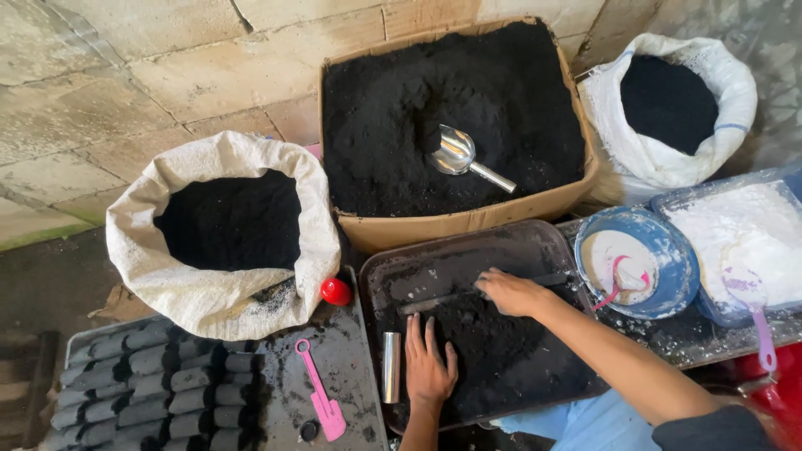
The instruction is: The person scoops black powder into a cylindrical mold on a tray, packs it with a metal rod, and removes excess powder. They then eject the formed briquette onto a tray and repeat the process.
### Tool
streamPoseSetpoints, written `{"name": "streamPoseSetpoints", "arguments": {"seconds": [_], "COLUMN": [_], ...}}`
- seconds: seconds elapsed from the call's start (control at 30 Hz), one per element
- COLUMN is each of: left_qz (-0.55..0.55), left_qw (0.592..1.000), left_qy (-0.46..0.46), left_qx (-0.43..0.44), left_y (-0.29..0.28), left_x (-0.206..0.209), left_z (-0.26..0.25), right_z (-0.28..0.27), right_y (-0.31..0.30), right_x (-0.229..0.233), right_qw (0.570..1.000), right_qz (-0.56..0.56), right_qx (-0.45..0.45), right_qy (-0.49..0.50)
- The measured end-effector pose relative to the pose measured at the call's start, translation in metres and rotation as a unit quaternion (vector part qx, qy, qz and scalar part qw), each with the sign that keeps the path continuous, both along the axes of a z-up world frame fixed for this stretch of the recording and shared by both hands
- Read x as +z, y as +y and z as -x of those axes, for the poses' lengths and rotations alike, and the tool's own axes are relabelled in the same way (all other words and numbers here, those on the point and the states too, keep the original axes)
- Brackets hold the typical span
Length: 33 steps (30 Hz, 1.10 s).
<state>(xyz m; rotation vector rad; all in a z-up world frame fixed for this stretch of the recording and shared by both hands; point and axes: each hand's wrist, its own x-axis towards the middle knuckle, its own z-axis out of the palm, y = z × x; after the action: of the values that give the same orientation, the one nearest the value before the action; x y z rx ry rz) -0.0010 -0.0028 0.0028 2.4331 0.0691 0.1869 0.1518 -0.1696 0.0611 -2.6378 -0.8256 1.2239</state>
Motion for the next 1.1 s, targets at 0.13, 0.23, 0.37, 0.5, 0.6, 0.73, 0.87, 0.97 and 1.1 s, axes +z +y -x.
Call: {"name": "streamPoseSetpoints", "arguments": {"seconds": [0.13,0.23,0.37,0.5,0.6,0.73,0.87,0.97,1.1], "left_qz": [-0.004,-0.013,-0.016,-0.012,-0.017,-0.011,-0.013,-0.019,-0.021], "left_qw": [1.000,1.000,1.000,1.000,1.000,1.000,1.000,1.000,1.000], "left_qy": [-0.018,-0.002,0.009,-0.002,-0.016,0.003,0.009,0.014,0.021], "left_qx": [0.000,-0.006,-0.006,-0.007,-0.003,-0.014,-0.011,-0.009,-0.011], "left_y": [0.001,0.000,0.001,0.000,0.000,-0.001,0.000,0.000,0.000], "left_x": [0.003,0.003,-0.001,-0.001,0.001,-0.001,-0.001,0.001,0.003], "left_z": [0.000,0.000,-0.001,-0.001,-0.002,0.001,-0.005,-0.002,-0.002], "right_z": [-0.011,-0.026,-0.053,-0.064,-0.052,-0.044,-0.047,-0.043,-0.038], "right_y": [0.000,0.005,0.018,0.034,0.039,0.037,0.035,0.040,0.054], "right_x": [0.006,0.006,-0.019,-0.059,-0.067,-0.066,-0.069,-0.075,-0.068], "right_qw": [0.998,0.997,0.981,0.962,0.937,0.934,0.937,0.930,0.910], "right_qz": [-0.045,-0.058,-0.136,-0.170,-0.163,-0.140,-0.152,-0.138,-0.144], "right_qx": [0.009,-0.039,-0.030,-0.022,-0.010,-0.007,0.002,-0.007,-0.004], "right_qy": [-0.031,-0.035,-0.133,-0.212,-0.310,-0.327,-0.314,-0.341,-0.390]}}
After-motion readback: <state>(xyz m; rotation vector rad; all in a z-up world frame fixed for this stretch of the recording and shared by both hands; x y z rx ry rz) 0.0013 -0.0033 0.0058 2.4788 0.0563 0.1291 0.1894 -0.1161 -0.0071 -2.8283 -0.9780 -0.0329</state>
